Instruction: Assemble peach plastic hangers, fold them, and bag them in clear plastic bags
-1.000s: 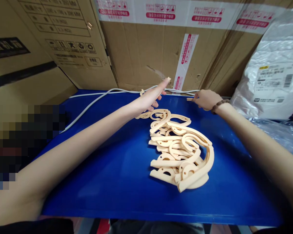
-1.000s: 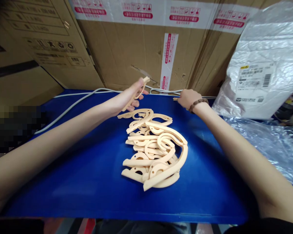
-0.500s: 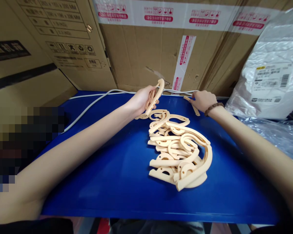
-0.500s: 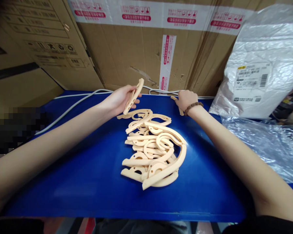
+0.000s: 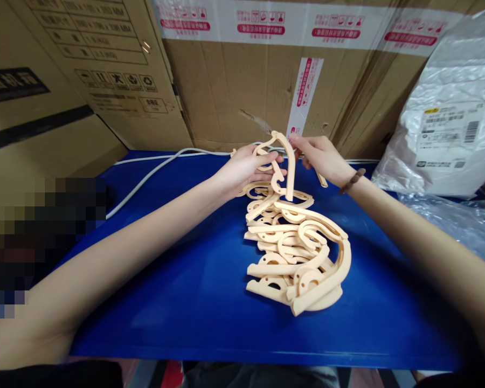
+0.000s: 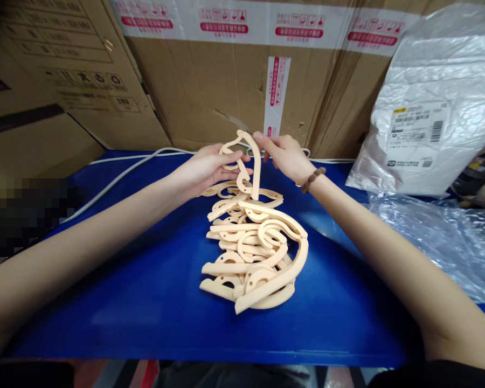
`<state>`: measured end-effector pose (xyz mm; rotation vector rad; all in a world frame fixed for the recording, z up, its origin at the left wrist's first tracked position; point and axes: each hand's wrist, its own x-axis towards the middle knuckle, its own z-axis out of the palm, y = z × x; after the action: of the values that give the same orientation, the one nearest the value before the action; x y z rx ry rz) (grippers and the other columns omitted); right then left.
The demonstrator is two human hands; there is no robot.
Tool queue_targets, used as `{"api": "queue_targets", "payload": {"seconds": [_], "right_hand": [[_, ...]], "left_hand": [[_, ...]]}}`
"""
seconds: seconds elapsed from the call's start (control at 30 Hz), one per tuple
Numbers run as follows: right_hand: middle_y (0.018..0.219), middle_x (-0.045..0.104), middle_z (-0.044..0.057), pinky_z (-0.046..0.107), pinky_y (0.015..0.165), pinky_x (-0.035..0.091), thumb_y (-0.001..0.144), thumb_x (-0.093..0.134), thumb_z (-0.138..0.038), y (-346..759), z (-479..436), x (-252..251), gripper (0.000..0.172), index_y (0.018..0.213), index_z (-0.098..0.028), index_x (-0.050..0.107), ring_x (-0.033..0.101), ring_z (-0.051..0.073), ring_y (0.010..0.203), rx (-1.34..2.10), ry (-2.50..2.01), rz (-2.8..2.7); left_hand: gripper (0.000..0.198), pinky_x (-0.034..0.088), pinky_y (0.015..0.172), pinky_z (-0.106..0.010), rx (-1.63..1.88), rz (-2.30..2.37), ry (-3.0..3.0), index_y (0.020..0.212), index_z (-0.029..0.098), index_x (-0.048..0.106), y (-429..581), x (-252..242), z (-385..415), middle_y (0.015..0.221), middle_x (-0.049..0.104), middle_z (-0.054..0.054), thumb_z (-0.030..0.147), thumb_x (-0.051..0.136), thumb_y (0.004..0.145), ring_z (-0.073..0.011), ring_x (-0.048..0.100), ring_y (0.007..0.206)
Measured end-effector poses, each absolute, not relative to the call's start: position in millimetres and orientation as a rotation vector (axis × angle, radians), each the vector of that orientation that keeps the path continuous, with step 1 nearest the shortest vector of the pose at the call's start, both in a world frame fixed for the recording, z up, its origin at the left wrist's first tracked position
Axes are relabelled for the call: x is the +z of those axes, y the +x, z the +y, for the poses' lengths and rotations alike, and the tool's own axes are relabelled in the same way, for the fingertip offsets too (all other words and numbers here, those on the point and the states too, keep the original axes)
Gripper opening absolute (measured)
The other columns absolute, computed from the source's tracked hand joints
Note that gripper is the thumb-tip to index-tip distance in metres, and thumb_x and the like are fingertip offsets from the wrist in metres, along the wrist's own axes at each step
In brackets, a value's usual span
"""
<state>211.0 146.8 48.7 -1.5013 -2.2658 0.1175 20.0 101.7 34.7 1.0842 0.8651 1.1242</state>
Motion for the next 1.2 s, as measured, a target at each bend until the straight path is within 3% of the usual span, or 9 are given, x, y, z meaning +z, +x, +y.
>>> {"api": "queue_targets", "payload": {"seconds": [0.1,0.17,0.3,0.47,0.7,0.8,0.93,1.07,1.2], "right_hand": [[0.078,0.07,0.003,0.026,0.063,0.044,0.104,0.049,-0.047,200,137,57,0.04,0.088,-0.017,0.069,0.06,0.014,0.068,0.395,-1.168,-2.206],[0.085,0.072,0.003,0.026,0.067,0.046,0.102,0.056,-0.038,199,133,61,0.024,0.101,-0.017,0.069,0.063,0.015,0.074,0.344,-1.131,-2.177],[0.104,0.074,0.006,0.032,0.081,0.049,0.105,0.046,-0.039,210,129,71,0.033,0.125,-0.021,0.064,0.067,0.021,0.092,-0.218,-1.208,-2.271],[0.119,0.07,0.014,0.037,0.084,0.044,0.104,0.03,-0.021,215,126,74,0.043,0.134,-0.015,0.06,0.062,0.029,0.111,-0.728,-1.268,-2.489],[0.079,0.067,0.009,0.037,0.077,0.044,0.098,0.042,-0.027,221,133,84,0.027,0.092,-0.019,0.067,0.059,0.022,0.072,0.027,-1.244,-2.337],[0.068,0.06,0.004,0.032,0.066,0.045,0.101,0.036,-0.027,229,139,94,0.031,0.1,-0.018,0.066,0.05,0.017,0.06,0.188,-1.191,-2.149],[0.063,0.056,0.001,0.028,0.061,0.043,0.099,0.038,-0.02,234,145,100,0.027,0.099,-0.018,0.065,0.051,0.015,0.058,0.296,-1.158,-1.919],[0.064,0.058,0.0,0.025,0.052,0.039,0.099,0.038,-0.018,233,148,101,0.022,0.1,-0.019,0.06,0.05,0.013,0.053,0.326,-1.167,-1.741],[0.084,0.07,0.003,0.025,0.053,0.047,0.101,0.034,-0.019,233,150,103,0.016,0.108,-0.023,0.048,0.063,0.015,0.065,0.431,-1.17,-1.521]], "left_hand": [[0.01,0.059,0.077,-0.025,1.135,0.851,1.139,0.105,0.012,0.06,23,37,96,0.097,0.075,-0.009,0.008,0.06,0.096,-0.0139,0.073,0.073],[0.012,0.06,0.08,-0.029,1.157,0.855,1.157,0.109,0.013,0.061,24,38,96,0.102,0.074,-0.01,0.016,0.061,0.097,-0.0169,0.075,0.077],[0.028,0.058,0.073,-0.029,1.18,0.968,1.217,0.095,0.015,0.06,25,41,99,0.099,0.073,-0.01,0.037,0.046,0.106,-0.0183,0.073,0.076],[0.042,0.043,0.061,-0.019,1.188,1.079,1.628,0.068,0.017,0.054,22,45,101,0.075,0.061,-0.003,0.022,0.04,0.107,-0.0112,0.056,0.067],[0.035,0.035,0.07,-0.021,1.315,1.198,1.913,0.069,0.02,0.052,14,33,115,0.063,0.045,0.002,0.022,0.053,0.104,-0.0138,0.046,0.066],[0.035,0.034,0.062,-0.023,1.231,1.279,1.707,0.069,0.022,0.049,20,19,140,0.059,0.049,0.001,0.019,0.048,0.104,-0.0138,0.045,0.06],[0.027,0.034,0.056,-0.025,1.08,1.304,1.648,0.066,0.021,0.055,33,4,170,0.051,0.052,0.0,0.006,0.059,0.088,-0.0146,0.046,0.053],[0.026,0.037,0.06,-0.024,1.077,1.337,1.628,0.067,0.021,0.057,38,0,176,0.049,0.05,0.001,0.003,0.075,0.073,-0.0191,0.056,0.066],[0.021,0.042,0.064,-0.023,1.133,1.272,1.566,0.078,0.02,0.063,36,16,166,0.064,0.061,-0.004,0.034,0.076,0.086,-0.0226,0.064,0.085]]}}
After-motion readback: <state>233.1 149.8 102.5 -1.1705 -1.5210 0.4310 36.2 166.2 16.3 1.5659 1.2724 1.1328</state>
